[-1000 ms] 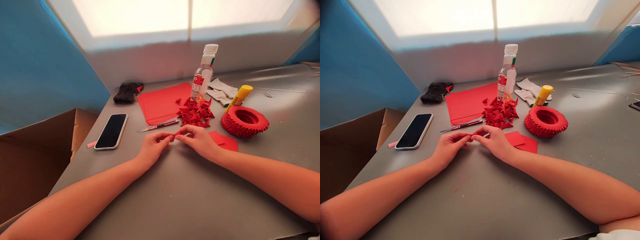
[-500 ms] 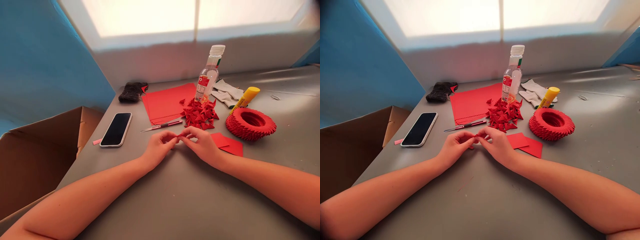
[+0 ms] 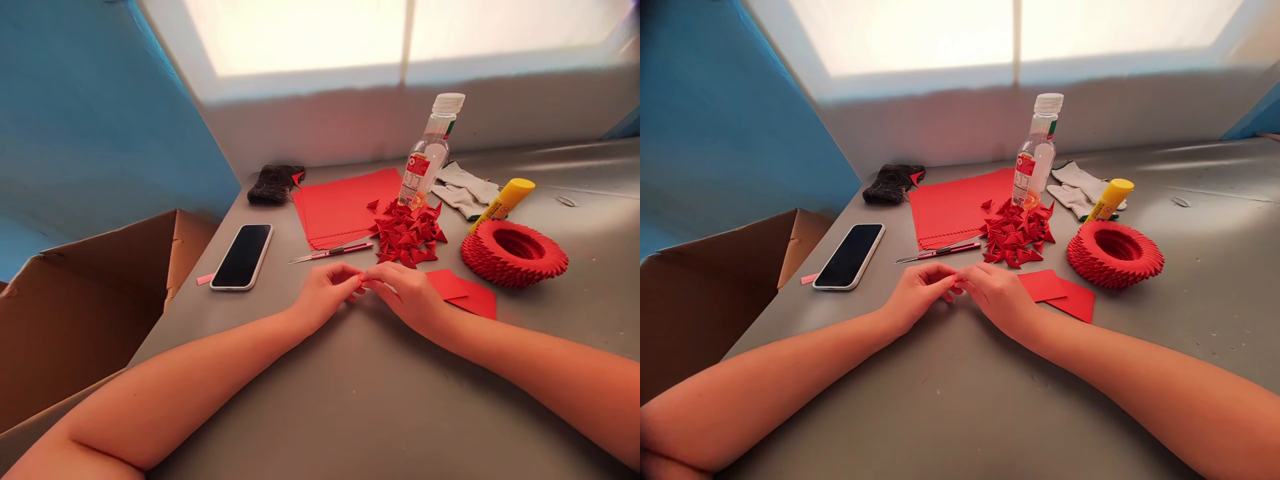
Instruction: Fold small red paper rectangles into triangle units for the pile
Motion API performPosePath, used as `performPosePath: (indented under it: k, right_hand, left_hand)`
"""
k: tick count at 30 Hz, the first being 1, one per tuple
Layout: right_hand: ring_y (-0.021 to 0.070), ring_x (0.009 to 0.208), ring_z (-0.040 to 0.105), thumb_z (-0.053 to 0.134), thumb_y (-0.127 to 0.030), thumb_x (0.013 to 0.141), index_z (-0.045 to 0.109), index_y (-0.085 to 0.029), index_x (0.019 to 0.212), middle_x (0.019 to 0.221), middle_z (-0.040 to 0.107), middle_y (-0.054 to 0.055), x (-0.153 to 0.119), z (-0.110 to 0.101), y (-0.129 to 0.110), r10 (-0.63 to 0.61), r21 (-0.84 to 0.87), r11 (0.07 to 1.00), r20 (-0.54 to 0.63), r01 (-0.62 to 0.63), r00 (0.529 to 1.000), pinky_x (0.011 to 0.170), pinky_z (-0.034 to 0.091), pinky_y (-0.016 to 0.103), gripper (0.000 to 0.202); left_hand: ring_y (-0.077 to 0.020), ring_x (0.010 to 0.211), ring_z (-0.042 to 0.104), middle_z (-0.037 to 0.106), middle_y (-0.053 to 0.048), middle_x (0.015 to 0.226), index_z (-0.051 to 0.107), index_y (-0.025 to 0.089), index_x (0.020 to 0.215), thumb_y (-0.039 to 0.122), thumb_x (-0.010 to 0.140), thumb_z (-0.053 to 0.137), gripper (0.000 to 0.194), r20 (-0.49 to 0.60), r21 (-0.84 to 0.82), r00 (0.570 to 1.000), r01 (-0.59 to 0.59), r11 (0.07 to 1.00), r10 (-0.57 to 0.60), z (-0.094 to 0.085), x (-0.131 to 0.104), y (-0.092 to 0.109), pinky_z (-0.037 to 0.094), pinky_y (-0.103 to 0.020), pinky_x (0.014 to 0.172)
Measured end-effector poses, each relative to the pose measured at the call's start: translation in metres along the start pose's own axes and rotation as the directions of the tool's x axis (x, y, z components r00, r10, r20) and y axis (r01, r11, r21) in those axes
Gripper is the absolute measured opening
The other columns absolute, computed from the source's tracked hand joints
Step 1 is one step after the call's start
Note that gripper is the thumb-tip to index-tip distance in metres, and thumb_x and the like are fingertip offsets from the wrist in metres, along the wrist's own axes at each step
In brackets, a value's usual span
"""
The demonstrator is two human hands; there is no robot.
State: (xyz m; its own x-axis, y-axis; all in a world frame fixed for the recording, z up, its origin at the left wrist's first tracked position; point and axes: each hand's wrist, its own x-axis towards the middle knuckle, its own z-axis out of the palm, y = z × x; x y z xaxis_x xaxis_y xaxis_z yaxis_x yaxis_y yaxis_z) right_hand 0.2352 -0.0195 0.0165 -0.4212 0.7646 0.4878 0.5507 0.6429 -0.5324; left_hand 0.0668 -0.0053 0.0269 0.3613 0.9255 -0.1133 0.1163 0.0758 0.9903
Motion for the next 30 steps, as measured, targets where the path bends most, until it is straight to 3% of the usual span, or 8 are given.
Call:
performPosePath:
  k: [6, 11, 15, 22, 30]
  right_hand:
    - [0.0134, 0.076, 0.059, 0.053, -0.017, 0.082, 0.060, -0.021, 0.081, 0.081, 0.063, 0.001, 0.001, 0.000, 0.005, 0.155, 0.157, 0.977, -0.060, -0.144, 0.986, 0.070, 0.047, 0.025, 0.008]
    - [0.0150, 0.080, 0.060, 0.053, -0.024, 0.082, 0.061, -0.019, 0.085, 0.085, 0.064, 0.002, 0.004, 0.000, 0.006, 0.313, 0.381, 0.876, 0.015, -0.295, 0.950, 0.067, 0.049, 0.026, 0.009]
    - [0.0145, 0.077, 0.061, 0.058, -0.030, 0.079, 0.059, -0.018, 0.085, 0.082, 0.063, 0.002, 0.006, 0.000, 0.006, 0.401, 0.499, 0.787, 0.031, -0.362, 0.915, 0.068, 0.049, 0.027, 0.013]
    - [0.0154, 0.077, 0.062, 0.057, -0.029, 0.079, 0.059, -0.021, 0.083, 0.080, 0.063, 0.001, 0.003, -0.001, 0.003, 0.367, 0.397, 0.865, -0.081, -0.308, 0.927, 0.069, 0.050, 0.028, 0.009]
    - [0.0150, 0.078, 0.063, 0.060, -0.027, 0.077, 0.063, -0.022, 0.091, 0.084, 0.067, 0.000, 0.003, -0.001, 0.005, 0.350, 0.400, 0.867, -0.063, -0.297, 0.935, 0.070, 0.053, 0.027, 0.015]
  left_hand:
    - [-0.0182, 0.086, 0.061, 0.067, -0.007, 0.096, 0.064, 0.016, 0.103, 0.027, 0.078, 0.056, 0.029, 0.107, -0.025, 0.993, -0.052, 0.998, 0.054, -0.001, 0.000, 0.000, 0.051, -0.028, 0.071]
    - [-0.0176, 0.081, 0.062, 0.069, -0.006, 0.091, 0.066, 0.016, 0.099, 0.028, 0.076, 0.060, 0.027, -0.009, 0.035, 0.999, -0.035, 0.999, 0.036, -0.001, 0.002, -0.002, 0.051, -0.029, 0.074]
    - [-0.0168, 0.080, 0.063, 0.070, -0.004, 0.089, 0.067, 0.017, 0.099, 0.027, 0.075, 0.061, 0.026, -0.055, 0.090, 0.993, -0.098, 0.991, 0.104, -0.002, 0.002, -0.007, 0.050, -0.030, 0.077]
    - [-0.0161, 0.079, 0.064, 0.069, -0.003, 0.090, 0.066, 0.020, 0.101, 0.029, 0.079, 0.057, 0.026, -0.053, 0.239, 0.974, -0.203, 0.950, 0.221, -0.002, -0.001, -0.011, 0.050, -0.029, 0.079]
    - [-0.0138, 0.073, 0.062, 0.069, -0.001, 0.081, 0.069, 0.021, 0.090, 0.030, 0.076, 0.061, 0.019, -0.093, 0.269, 0.966, -0.208, 0.940, 0.241, -0.003, -0.003, -0.009, 0.049, -0.023, 0.071]
